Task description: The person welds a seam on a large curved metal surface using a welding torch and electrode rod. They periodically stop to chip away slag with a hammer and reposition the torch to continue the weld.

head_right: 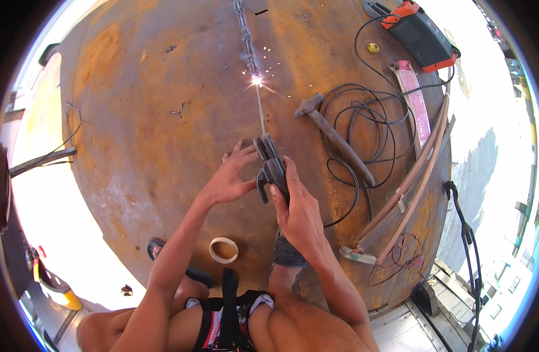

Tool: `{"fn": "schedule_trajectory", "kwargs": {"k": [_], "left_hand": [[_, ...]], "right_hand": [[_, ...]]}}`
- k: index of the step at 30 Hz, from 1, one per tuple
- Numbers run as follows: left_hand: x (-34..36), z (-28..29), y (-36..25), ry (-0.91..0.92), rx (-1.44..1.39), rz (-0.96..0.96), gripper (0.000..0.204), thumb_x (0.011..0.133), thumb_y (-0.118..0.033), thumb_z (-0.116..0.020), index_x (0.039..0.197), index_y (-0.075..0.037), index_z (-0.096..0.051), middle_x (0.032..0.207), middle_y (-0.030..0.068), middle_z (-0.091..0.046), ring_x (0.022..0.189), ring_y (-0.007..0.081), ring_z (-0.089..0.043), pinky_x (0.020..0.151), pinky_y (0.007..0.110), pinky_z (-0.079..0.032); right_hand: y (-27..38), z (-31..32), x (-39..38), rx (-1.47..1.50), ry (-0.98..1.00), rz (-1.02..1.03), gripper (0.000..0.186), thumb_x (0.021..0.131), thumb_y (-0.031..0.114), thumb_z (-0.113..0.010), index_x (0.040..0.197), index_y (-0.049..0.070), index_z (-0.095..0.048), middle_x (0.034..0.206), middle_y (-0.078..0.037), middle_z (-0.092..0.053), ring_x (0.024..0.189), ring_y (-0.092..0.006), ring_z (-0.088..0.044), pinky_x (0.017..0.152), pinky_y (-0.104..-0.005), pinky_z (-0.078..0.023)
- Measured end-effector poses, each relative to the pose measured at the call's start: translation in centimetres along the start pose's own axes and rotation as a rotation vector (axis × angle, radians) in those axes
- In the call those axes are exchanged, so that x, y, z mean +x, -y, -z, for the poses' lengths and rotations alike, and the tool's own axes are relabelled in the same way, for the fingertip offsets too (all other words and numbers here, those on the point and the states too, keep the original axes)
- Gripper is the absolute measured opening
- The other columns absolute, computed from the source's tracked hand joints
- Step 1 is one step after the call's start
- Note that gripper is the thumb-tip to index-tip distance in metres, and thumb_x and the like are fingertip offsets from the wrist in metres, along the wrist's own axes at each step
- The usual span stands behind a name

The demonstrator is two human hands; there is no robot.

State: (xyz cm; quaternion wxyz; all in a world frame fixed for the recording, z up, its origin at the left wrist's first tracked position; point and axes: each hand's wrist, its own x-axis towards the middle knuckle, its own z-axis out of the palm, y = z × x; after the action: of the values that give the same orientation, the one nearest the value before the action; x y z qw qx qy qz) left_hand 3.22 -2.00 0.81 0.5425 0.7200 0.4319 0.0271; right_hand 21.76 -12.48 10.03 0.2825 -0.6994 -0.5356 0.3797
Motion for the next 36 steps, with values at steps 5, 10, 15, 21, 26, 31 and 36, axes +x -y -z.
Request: {"fn": "schedule_trajectory", "kwargs": {"k": [5, 10, 15, 21, 26, 31, 36], "left_hand": [[0.0, 0.1, 0.0, 0.014, -0.008, 0.003, 0.079, 0.090, -0.035, -0.083, 0.161, -0.023, -0.052, 0.175, 0.0087, -0.036, 0.166, 0.0494, -0.009, 0.128, 0.077, -0.007], [0.0, 0.1, -0.1, -0.010, -0.028, -0.019, 0.086, 0.087, -0.051, -0.083, 0.158, -0.012, -0.053, 0.171, 0.0192, -0.039, 0.164, 0.0527, -0.014, 0.125, 0.081, -0.009], [-0.1, -0.1, 0.1, -0.023, -0.033, -0.010, 0.082, 0.088, -0.046, -0.083, 0.158, -0.014, -0.054, 0.171, 0.0169, -0.040, 0.164, 0.0519, -0.014, 0.125, 0.080, -0.009], [0.0, -0.4, 0.2, -0.021, 0.003, 0.002, 0.078, 0.091, -0.037, -0.082, 0.160, -0.019, -0.052, 0.173, 0.0107, -0.039, 0.165, 0.0496, -0.011, 0.128, 0.077, -0.008], [0.0, -0.5, 0.4, -0.018, 0.014, 0.004, 0.077, 0.092, -0.036, -0.082, 0.160, -0.019, -0.052, 0.173, 0.0100, -0.040, 0.165, 0.0493, -0.011, 0.128, 0.076, -0.008], [0.0, -0.4, 0.2, -0.020, 0.003, 0.007, 0.076, 0.092, -0.035, -0.083, 0.160, -0.019, -0.053, 0.173, 0.0100, -0.040, 0.166, 0.0486, -0.012, 0.128, 0.076, -0.008], [-0.1, -0.2, 0.0, -0.017, -0.003, 0.010, 0.074, 0.092, -0.035, -0.082, 0.159, -0.019, -0.054, 0.173, 0.0102, -0.040, 0.166, 0.0483, -0.012, 0.129, 0.075, -0.007]], "right_hand": [[0.0, 0.0, -0.5, 0.051, -0.011, -0.014, 0.063, 0.110, 0.020, -0.062, 0.165, 0.004, -0.034, 0.122, -0.032, -0.071, 0.106, -0.0530, -0.072, 0.085, -0.0525, -0.058], [-0.8, -0.5, -1.0, 0.093, -0.047, -0.027, 0.062, 0.110, 0.021, -0.063, 0.163, 0.005, -0.035, 0.128, -0.033, -0.069, 0.107, -0.0537, -0.072, 0.083, -0.0538, -0.059], [-0.8, -0.7, -0.7, -0.081, -0.105, 0.117, 0.065, 0.108, 0.017, -0.063, 0.167, 0.011, -0.036, 0.113, -0.023, -0.069, 0.088, -0.0465, -0.071, 0.073, -0.0519, -0.057], [-0.9, -0.7, -0.5, -0.166, -0.094, 0.149, 0.070, 0.107, 0.014, -0.064, 0.170, 0.017, -0.035, 0.096, -0.017, -0.061, 0.072, -0.0410, -0.064, 0.063, -0.0506, -0.053], [-1.0, -0.8, -0.4, -0.164, -0.089, 0.157, 0.069, 0.107, 0.014, -0.064, 0.170, 0.016, -0.035, 0.096, -0.018, -0.061, 0.072, -0.0416, -0.064, 0.062, -0.0511, -0.053], [-1.0, -0.8, -0.3, -0.166, -0.095, 0.162, 0.069, 0.107, 0.014, -0.064, 0.170, 0.014, -0.036, 0.096, -0.018, -0.061, 0.072, -0.0417, -0.064, 0.062, -0.0509, -0.053], [-1.1, -0.9, -0.3, -0.165, -0.089, 0.156, 0.069, 0.107, 0.014, -0.064, 0.170, 0.014, -0.036, 0.096, -0.018, -0.062, 0.073, -0.0422, -0.064, 0.062, -0.0512, -0.053]]}}
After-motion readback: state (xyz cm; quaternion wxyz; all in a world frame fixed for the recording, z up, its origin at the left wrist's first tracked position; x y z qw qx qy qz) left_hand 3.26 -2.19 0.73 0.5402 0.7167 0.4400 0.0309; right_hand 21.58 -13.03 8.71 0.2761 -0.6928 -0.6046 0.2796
